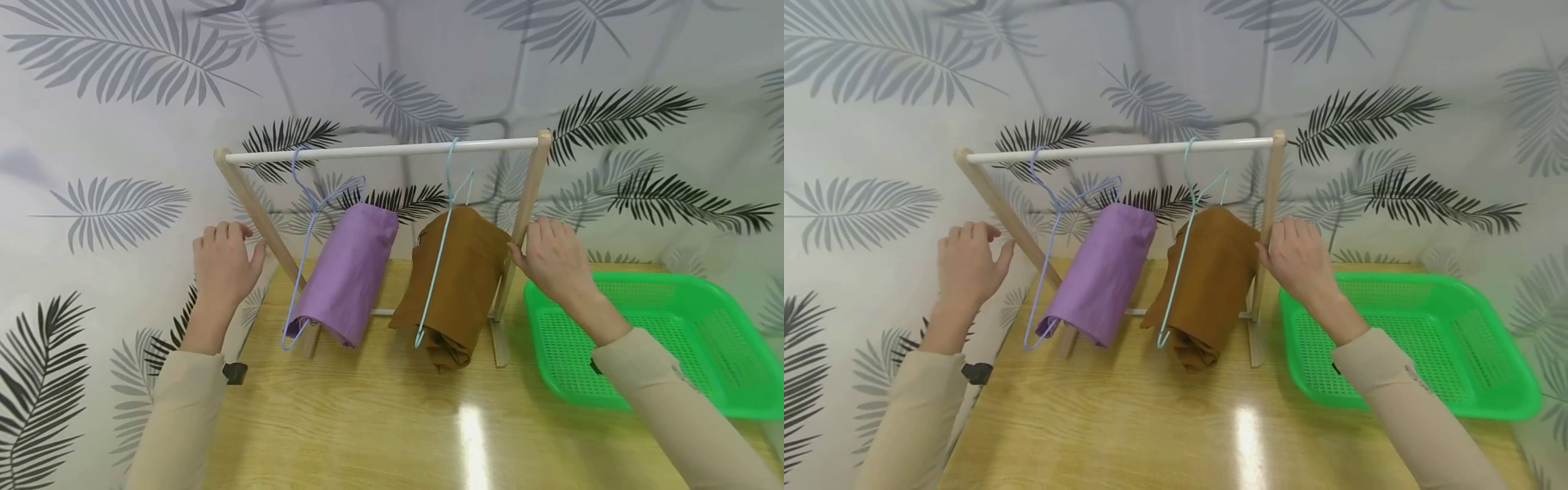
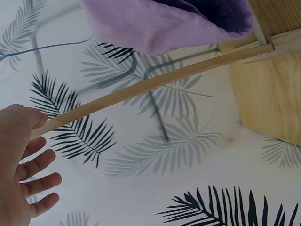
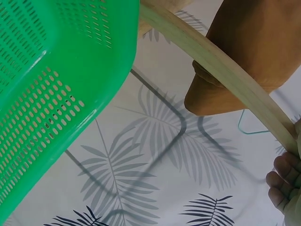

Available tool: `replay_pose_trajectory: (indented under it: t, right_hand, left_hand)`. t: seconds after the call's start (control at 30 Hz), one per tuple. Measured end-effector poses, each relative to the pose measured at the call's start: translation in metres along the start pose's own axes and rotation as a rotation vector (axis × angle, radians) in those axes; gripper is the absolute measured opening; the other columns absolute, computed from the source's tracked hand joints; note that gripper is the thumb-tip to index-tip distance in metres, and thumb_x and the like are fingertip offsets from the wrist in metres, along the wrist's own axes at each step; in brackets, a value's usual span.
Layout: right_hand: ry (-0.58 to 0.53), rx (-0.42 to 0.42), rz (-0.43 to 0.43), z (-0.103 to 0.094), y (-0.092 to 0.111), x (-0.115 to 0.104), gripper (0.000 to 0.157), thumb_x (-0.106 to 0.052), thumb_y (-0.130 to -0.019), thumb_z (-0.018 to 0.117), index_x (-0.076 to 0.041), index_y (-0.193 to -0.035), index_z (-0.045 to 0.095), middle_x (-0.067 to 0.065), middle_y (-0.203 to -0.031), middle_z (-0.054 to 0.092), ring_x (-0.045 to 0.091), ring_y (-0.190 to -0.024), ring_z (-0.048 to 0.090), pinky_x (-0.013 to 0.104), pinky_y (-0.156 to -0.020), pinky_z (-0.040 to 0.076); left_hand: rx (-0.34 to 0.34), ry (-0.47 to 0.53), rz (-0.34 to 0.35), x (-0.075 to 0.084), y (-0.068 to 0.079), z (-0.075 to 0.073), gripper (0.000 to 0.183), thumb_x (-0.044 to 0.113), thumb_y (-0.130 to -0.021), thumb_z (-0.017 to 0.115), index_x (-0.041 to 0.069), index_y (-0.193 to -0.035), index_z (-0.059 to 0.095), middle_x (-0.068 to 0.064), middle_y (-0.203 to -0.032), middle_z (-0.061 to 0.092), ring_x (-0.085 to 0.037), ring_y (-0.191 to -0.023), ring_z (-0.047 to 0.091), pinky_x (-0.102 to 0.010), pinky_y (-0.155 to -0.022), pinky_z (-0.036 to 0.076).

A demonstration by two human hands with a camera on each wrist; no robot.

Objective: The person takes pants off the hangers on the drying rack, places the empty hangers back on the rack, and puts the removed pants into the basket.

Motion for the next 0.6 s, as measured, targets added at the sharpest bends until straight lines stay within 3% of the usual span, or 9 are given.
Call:
replay_pose_trajectory:
  t: [0.2,0.47,0.6]
  right_hand:
    - [-0.007,0.003,0.011,-0.001,-0.001,-0.001,0.042,-0.024,-0.09,0.082,0.008,-0.085,0.055,0.021,-0.073,0.058,0.036,-0.063,0.056,0.039,-0.052,0.042]
    - [0.0,0.002,0.034,0.0,-0.001,-0.001,0.041,-0.024,-0.09,0.081,0.008,-0.085,0.055,0.022,-0.075,0.06,0.038,-0.066,0.058,0.041,-0.054,0.045]
    - [0.003,-0.001,0.034,0.0,-0.001,-0.002,0.041,-0.024,-0.091,0.081,0.008,-0.085,0.055,0.021,-0.075,0.06,0.037,-0.066,0.058,0.041,-0.055,0.045]
  left_hand:
    - [0.066,0.02,0.031,0.014,0.005,-0.015,0.033,0.026,-0.099,0.067,-0.005,-0.109,0.062,-0.026,-0.103,0.065,-0.049,-0.1,0.057,-0.061,-0.087,0.046]
    - [0.214,0.038,0.129,0.05,0.015,-0.036,0.046,0.029,-0.095,0.07,-0.009,-0.12,0.063,-0.027,-0.109,0.067,-0.048,-0.099,0.061,-0.057,-0.077,0.049]
    - [0.254,0.051,0.162,0.069,0.023,-0.044,0.047,0.031,-0.095,0.071,-0.008,-0.12,0.063,-0.026,-0.109,0.069,-0.047,-0.099,0.063,-0.056,-0.077,0.05]
Point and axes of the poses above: each hand's wrist, its own y-axis away from the middle knuckle, its own z-axis out of the palm, x = y × z, the point moved 5 cm from there along -y, towards the middle knuckle
